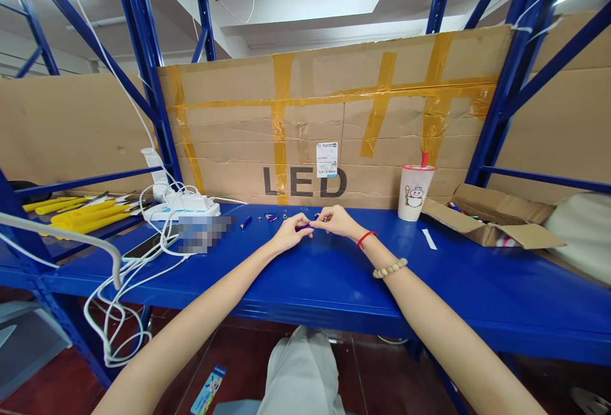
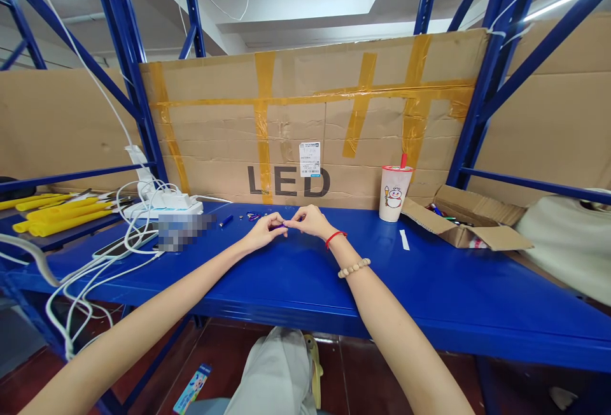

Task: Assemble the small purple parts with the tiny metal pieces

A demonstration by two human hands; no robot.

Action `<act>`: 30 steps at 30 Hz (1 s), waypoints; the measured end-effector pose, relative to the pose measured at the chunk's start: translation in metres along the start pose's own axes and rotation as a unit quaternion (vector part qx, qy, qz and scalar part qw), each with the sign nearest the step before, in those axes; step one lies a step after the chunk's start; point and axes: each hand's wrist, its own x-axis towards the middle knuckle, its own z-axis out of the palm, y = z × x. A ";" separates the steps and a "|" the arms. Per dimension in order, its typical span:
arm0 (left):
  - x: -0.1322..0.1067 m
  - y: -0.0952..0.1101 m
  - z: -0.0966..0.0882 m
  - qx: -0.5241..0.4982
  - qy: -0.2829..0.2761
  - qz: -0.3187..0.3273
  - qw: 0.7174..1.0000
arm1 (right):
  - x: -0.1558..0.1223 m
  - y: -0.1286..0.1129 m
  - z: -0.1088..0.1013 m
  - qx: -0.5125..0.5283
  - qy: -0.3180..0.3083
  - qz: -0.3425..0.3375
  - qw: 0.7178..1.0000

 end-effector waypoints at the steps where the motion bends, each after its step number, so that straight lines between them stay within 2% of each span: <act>1: 0.000 0.000 0.000 0.014 0.004 0.002 1.000 | 0.000 0.000 0.000 -0.002 0.000 0.003 1.000; 7: 0.004 -0.001 -0.003 0.072 0.003 0.023 0.997 | 0.000 -0.002 -0.001 -0.005 0.013 0.018 1.000; 13: 0.008 -0.002 -0.007 0.071 0.042 0.011 0.997 | 0.001 -0.006 -0.008 0.014 0.036 0.016 0.999; 23: 0.005 0.002 -0.007 0.074 -0.039 -0.003 0.996 | 0.001 0.001 -0.009 0.034 0.026 -0.004 0.999; 30: 0.000 0.000 -0.006 0.146 -0.077 0.007 0.986 | -0.002 0.008 -0.008 0.044 -0.015 0.002 0.999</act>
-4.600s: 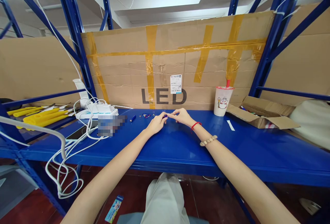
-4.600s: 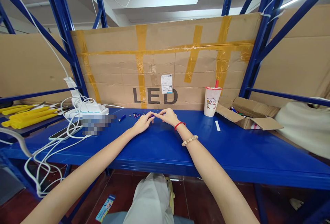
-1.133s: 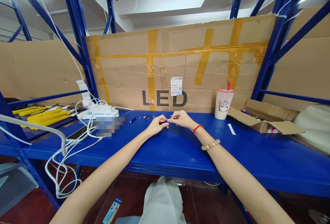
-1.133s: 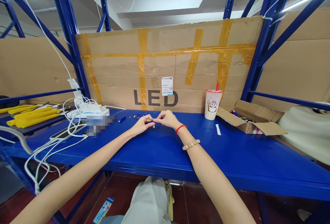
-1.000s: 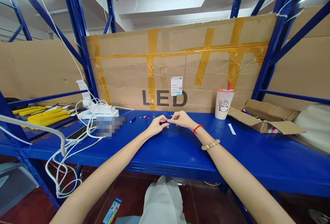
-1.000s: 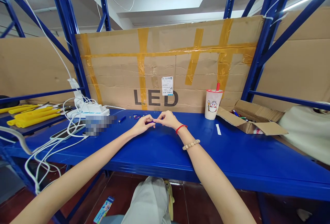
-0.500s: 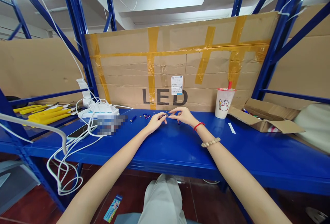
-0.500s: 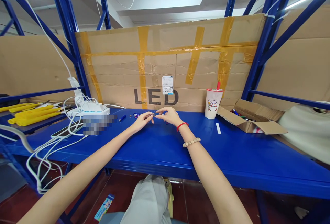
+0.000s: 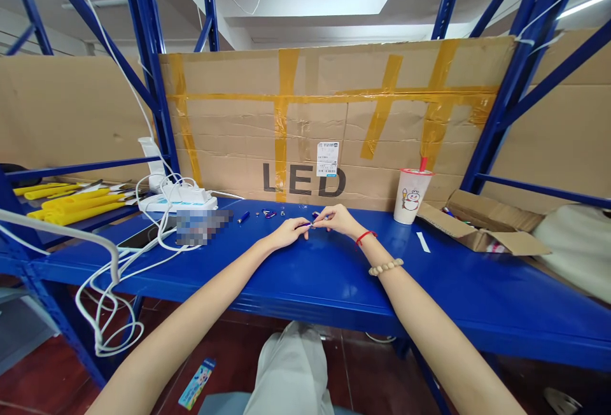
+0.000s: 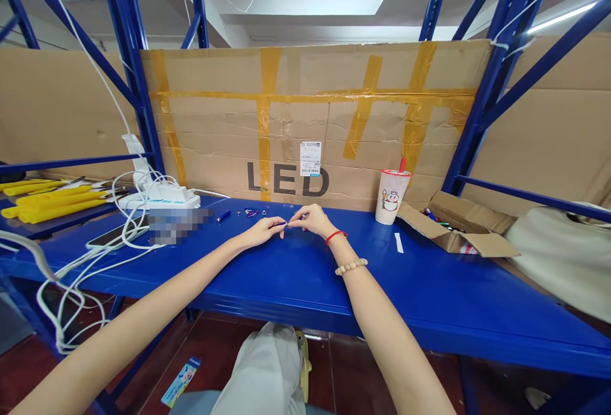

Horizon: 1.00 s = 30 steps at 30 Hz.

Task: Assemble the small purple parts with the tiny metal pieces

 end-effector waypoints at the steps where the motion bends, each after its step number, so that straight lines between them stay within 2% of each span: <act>1: -0.001 0.000 0.000 0.007 -0.001 0.003 1.000 | 0.000 0.000 0.000 -0.001 -0.008 0.000 1.000; 9: -0.005 0.001 -0.001 0.072 0.002 0.017 0.997 | -0.004 -0.002 0.005 -0.037 -0.026 0.004 0.999; 30: -0.004 -0.003 -0.004 0.049 0.036 0.035 0.998 | -0.006 -0.015 0.008 -0.052 -0.020 0.019 0.998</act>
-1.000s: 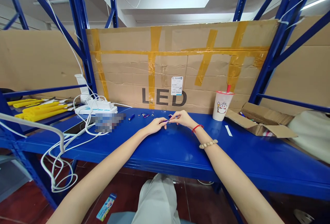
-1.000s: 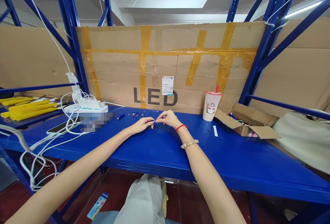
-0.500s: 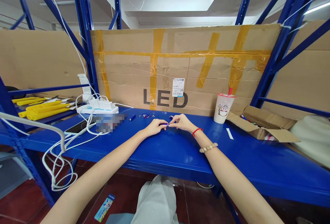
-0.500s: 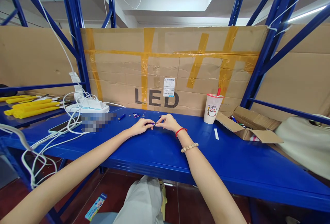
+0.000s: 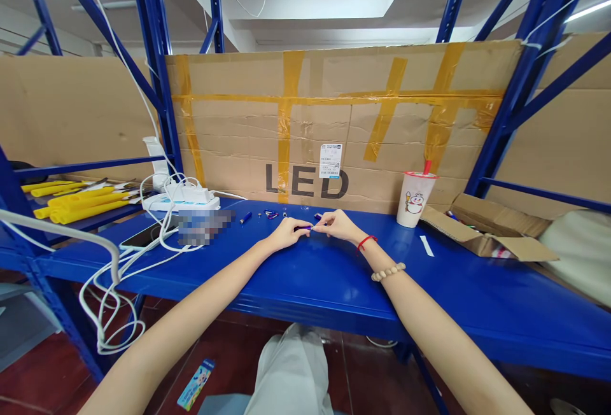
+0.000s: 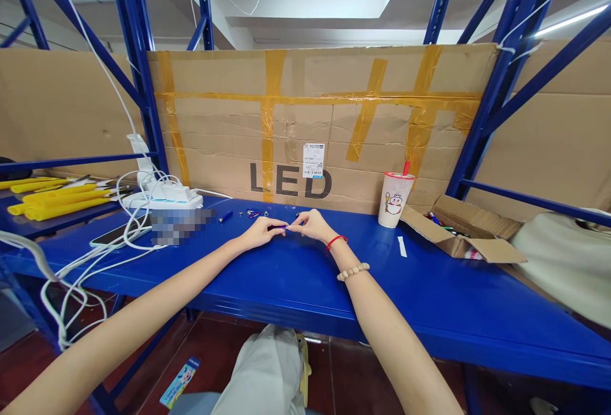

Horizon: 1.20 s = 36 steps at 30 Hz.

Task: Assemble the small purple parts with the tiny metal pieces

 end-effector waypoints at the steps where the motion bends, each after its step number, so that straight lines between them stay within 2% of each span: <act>1: 0.000 0.000 0.000 -0.005 0.003 -0.001 1.000 | 0.000 0.000 0.000 0.000 0.003 0.002 1.000; 7: 0.003 0.002 0.000 -0.017 0.030 -0.016 0.999 | 0.003 0.000 0.002 -0.017 0.025 0.022 0.999; 12: 0.007 0.002 0.000 0.005 0.048 -0.023 0.999 | 0.004 -0.001 -0.008 -0.084 0.056 0.037 0.994; 15: 0.007 -0.006 0.001 0.073 0.027 -0.023 0.997 | 0.001 -0.004 -0.015 -0.145 0.047 0.026 0.988; 19: 0.006 -0.019 0.003 0.138 -0.019 -0.056 0.989 | -0.002 -0.008 -0.015 -0.201 0.003 0.019 0.979; 24: 0.007 -0.023 0.004 0.172 -0.073 -0.067 0.980 | -0.003 -0.011 -0.011 -0.218 -0.016 0.026 0.975; 28: 0.005 -0.021 0.005 0.175 -0.080 -0.062 0.979 | -0.004 -0.010 -0.011 -0.210 -0.019 0.029 0.977; 30: 0.004 -0.017 0.003 0.180 -0.060 -0.054 0.980 | -0.004 -0.009 -0.012 -0.209 -0.006 0.030 0.977; 32: 0.002 -0.009 -0.003 0.191 -0.010 -0.034 0.981 | -0.005 -0.010 -0.013 -0.214 0.012 0.028 0.976; 34: 0.002 0.004 -0.013 0.207 0.084 -0.004 0.975 | -0.005 -0.012 -0.015 -0.222 0.027 0.025 0.974; 36: 0.003 0.021 -0.024 0.220 0.193 0.052 0.955 | -0.006 -0.016 -0.015 -0.231 0.045 0.021 0.972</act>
